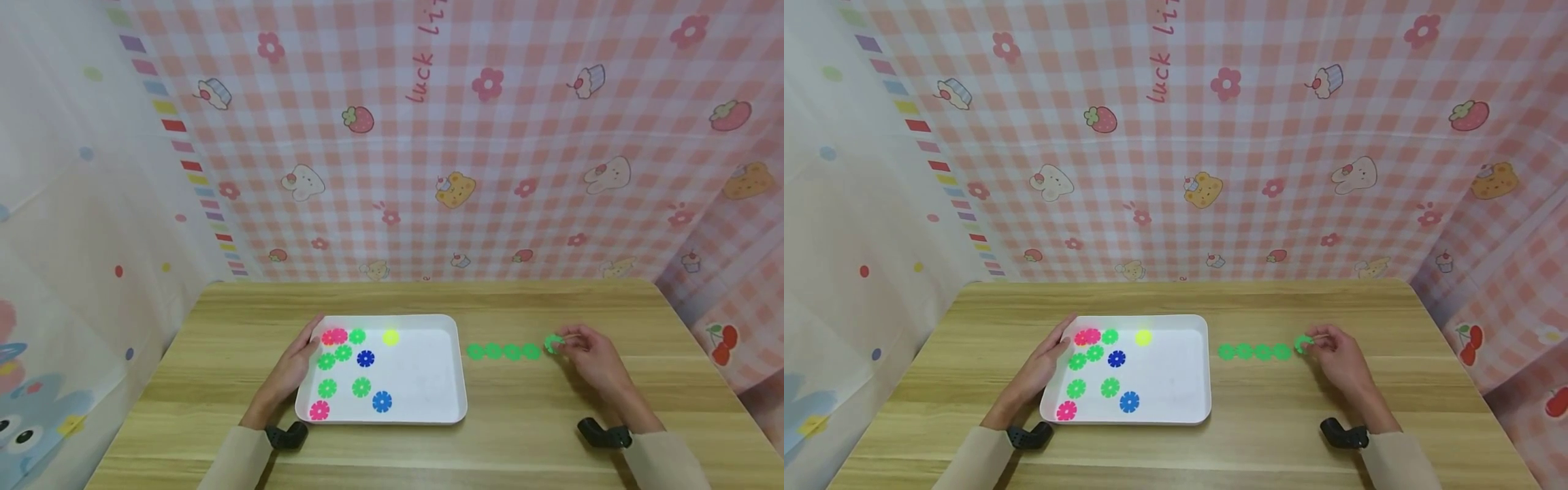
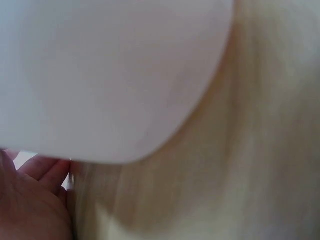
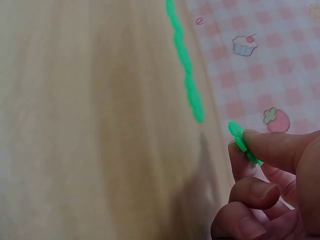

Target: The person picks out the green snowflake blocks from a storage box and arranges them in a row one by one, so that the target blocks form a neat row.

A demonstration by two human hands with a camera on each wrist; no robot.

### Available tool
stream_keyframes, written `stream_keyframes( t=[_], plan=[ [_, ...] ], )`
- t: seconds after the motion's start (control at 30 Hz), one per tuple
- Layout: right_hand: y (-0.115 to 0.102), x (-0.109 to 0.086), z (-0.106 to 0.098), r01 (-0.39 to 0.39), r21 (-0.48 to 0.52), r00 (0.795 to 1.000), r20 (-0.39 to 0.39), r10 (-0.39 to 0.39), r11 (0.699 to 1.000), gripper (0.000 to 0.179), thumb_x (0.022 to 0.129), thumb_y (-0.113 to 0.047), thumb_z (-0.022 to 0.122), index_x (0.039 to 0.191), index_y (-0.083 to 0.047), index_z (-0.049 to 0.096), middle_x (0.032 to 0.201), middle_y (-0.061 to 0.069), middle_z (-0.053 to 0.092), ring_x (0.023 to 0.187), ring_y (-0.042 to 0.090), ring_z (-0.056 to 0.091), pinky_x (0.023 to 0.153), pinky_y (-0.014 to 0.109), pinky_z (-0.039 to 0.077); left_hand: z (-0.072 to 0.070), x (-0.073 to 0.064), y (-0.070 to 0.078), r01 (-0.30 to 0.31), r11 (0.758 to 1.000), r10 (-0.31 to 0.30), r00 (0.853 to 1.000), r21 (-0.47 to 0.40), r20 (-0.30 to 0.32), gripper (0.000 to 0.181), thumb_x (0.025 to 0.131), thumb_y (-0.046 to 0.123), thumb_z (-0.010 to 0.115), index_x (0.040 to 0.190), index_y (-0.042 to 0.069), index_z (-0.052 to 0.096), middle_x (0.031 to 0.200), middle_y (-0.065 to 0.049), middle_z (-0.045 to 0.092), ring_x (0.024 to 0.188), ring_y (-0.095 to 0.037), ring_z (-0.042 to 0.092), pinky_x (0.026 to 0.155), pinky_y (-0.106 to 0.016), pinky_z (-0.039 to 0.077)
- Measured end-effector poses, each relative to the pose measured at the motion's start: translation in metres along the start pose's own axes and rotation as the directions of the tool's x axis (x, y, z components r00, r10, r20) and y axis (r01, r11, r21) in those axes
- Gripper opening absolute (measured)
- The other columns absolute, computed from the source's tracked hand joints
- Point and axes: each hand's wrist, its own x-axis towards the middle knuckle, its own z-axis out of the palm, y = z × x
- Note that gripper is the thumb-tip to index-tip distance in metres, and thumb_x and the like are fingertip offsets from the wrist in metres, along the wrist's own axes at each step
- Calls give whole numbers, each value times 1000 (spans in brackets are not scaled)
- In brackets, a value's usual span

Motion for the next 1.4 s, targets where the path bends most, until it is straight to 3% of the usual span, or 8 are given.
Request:
stream_keyframes(
  t=[0.5,0.93,1.4],
  plan=[
    [10,4,8,-15,-28,1000,-12,15,999,26,95,-20,67,113,-2,64,95,7,66,79,9,55,68,22,43,-2,-1,3,16,1000,-16,1000,17,-11,51,110,23,25,160,25,17,167,-1,10,154,-24,2,123,-51,1],
    [14,3,9,-10,-10,1000,-22,10,1000,26,91,-16,71,111,0,65,95,9,64,77,8,55,66,21,46,-2,1,0,-19,1000,20,1000,-21,12,51,109,20,25,160,21,18,167,-5,11,153,-25,2,123,-51,1],
    [15,3,11,37,-41,998,-53,-39,999,24,90,-15,74,106,0,66,93,10,66,74,5,54,63,20,46,-2,0,-1,-12,1000,12,1000,-25,15,51,110,19,24,160,22,17,167,-1,10,154,-23,1,123,-50,1]
  ],
)
